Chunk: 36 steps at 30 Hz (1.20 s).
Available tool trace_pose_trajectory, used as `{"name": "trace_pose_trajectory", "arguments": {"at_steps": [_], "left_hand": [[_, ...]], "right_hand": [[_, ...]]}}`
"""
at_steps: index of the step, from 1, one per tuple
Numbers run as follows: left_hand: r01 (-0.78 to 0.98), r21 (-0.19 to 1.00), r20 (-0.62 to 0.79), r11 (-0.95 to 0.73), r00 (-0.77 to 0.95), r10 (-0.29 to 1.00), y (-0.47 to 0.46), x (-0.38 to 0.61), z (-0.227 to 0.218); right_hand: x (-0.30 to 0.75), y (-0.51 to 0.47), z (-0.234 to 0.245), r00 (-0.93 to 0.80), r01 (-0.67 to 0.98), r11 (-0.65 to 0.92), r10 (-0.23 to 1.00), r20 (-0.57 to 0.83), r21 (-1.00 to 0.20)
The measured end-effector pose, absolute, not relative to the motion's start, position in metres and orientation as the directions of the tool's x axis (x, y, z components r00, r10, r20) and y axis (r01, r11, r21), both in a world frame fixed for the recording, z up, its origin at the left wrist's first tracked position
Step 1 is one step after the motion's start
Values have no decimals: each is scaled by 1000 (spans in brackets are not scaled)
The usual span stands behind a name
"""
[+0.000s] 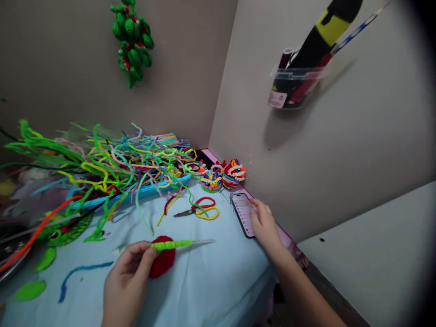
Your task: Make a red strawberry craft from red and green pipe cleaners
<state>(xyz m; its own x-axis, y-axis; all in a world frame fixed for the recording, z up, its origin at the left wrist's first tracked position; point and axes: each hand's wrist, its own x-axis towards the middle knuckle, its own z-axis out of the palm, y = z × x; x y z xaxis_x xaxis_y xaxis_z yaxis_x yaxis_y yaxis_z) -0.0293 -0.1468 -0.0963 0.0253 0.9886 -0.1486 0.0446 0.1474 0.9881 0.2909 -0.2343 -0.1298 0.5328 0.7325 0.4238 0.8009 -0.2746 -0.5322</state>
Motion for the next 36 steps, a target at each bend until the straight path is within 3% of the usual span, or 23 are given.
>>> {"name": "trace_pose_trajectory", "arguments": {"at_steps": [3,6,8,16,24,29,36], "left_hand": [[61,990,-132,128,53,990,-148,-28,-96],[78,990,-123,117,91,988,-149,-28,-96],[71,991,-116,110,85,990,-149,-29,-98],[-29,995,-102,100,-58,993,-141,-38,-105],[11,985,-172,171,28,985,-140,-34,-105],[23,993,-116,115,92,989,-137,-37,-110],[48,999,-25,16,198,980,-144,-36,-111]], "right_hand": [[246,-226,-115,425,805,-119,799,426,-581],[193,-213,-100,92,815,167,908,409,-555],[165,-203,-93,-55,805,264,925,376,-531],[134,-183,-106,-107,848,257,940,325,-464],[134,-184,-109,-106,801,273,941,322,-533],[134,-183,-108,-143,731,311,940,309,-608],[136,-182,-111,-210,742,339,937,279,-579]]}}
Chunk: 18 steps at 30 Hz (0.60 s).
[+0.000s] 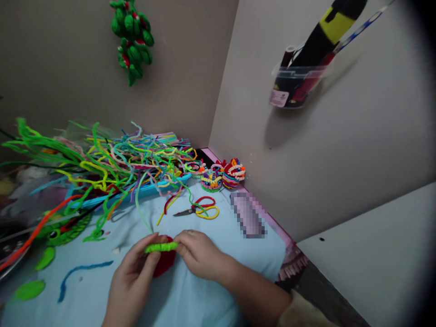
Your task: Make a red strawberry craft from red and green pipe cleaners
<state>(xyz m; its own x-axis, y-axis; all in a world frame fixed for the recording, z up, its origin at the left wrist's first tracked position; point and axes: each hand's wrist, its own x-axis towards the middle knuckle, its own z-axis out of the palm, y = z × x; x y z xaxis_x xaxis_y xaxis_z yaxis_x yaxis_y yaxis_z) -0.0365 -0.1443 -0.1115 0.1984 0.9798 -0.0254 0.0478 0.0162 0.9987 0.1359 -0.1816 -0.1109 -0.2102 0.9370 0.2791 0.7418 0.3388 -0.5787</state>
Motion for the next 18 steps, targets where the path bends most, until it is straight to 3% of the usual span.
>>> {"name": "trace_pose_trajectory", "arguments": {"at_steps": [7,18], "left_hand": [[224,972,40,-66,119,992,-146,-38,-109],[183,981,-91,67,122,988,-139,-34,-103]], "right_hand": [[136,-179,-116,-216,781,372,915,342,-502],[136,-182,-118,-141,833,376,855,499,-407]]}}
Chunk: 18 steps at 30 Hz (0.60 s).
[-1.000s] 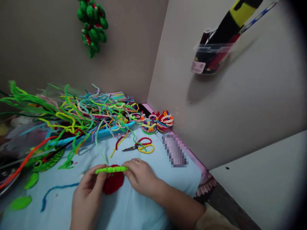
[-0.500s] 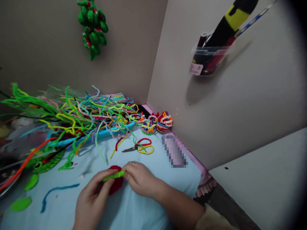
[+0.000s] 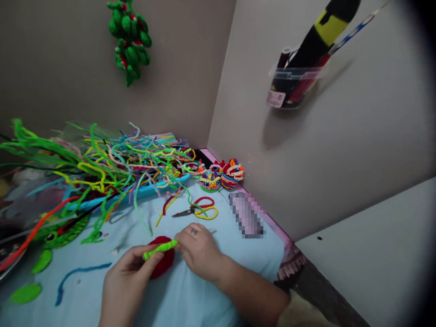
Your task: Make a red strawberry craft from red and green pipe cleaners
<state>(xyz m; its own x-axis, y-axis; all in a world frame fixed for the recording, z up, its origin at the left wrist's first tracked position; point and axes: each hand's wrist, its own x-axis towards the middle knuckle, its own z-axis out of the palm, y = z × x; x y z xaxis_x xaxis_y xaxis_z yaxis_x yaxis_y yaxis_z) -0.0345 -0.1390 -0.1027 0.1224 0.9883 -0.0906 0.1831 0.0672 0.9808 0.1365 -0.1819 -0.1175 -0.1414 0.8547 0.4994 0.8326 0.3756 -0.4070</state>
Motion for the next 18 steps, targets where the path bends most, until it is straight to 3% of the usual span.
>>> {"name": "trace_pose_trajectory", "arguments": {"at_steps": [6,9,14,18], "left_hand": [[224,972,17,-73,244,970,-138,-32,-107],[232,943,156,-237,321,934,-138,-33,-111],[300,661,537,-688,450,713,-135,-40,-111],[329,490,632,-807,504,589,-130,-44,-110]], "right_hand": [[132,-183,-116,-199,767,431,865,461,-476],[133,-182,-117,-184,787,394,884,429,-474],[137,-183,-116,-176,801,383,886,430,-461],[138,-184,-116,-209,798,408,878,431,-444]]}}
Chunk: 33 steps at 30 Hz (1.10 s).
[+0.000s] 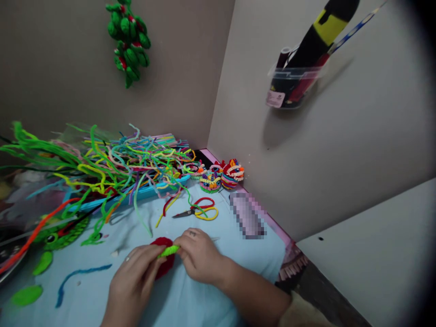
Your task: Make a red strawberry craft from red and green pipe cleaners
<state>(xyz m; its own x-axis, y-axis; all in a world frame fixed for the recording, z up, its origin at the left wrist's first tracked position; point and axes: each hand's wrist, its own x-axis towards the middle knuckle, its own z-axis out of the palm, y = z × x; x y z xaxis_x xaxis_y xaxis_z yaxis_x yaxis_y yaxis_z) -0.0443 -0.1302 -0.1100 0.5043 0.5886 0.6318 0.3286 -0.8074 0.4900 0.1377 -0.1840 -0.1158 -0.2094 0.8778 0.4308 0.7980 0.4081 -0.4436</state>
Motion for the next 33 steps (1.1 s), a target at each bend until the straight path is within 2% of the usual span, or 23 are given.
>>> {"name": "trace_pose_trajectory", "arguments": {"at_steps": [4,13,21,24,30,33], "left_hand": [[361,448,617,-818,538,575,-130,-46,-111],[435,498,574,-750,482,661,-137,-43,-111],[471,509,575,-721,438,691,-137,-42,-104],[470,490,593,-734,437,676,-135,-44,-107],[371,415,635,-831,537,556,-131,-46,-117],[367,425,628,-827,538,562,-130,-47,-118]], "right_hand": [[137,-184,-118,-214,815,398,883,419,-422],[136,-184,-114,-218,842,419,841,496,-340],[134,-185,-113,-118,802,366,872,474,-473],[135,-184,-113,-112,800,354,882,458,-485],[137,-184,-114,-136,811,341,900,414,-475],[136,-184,-115,-164,796,365,898,408,-484]]}}
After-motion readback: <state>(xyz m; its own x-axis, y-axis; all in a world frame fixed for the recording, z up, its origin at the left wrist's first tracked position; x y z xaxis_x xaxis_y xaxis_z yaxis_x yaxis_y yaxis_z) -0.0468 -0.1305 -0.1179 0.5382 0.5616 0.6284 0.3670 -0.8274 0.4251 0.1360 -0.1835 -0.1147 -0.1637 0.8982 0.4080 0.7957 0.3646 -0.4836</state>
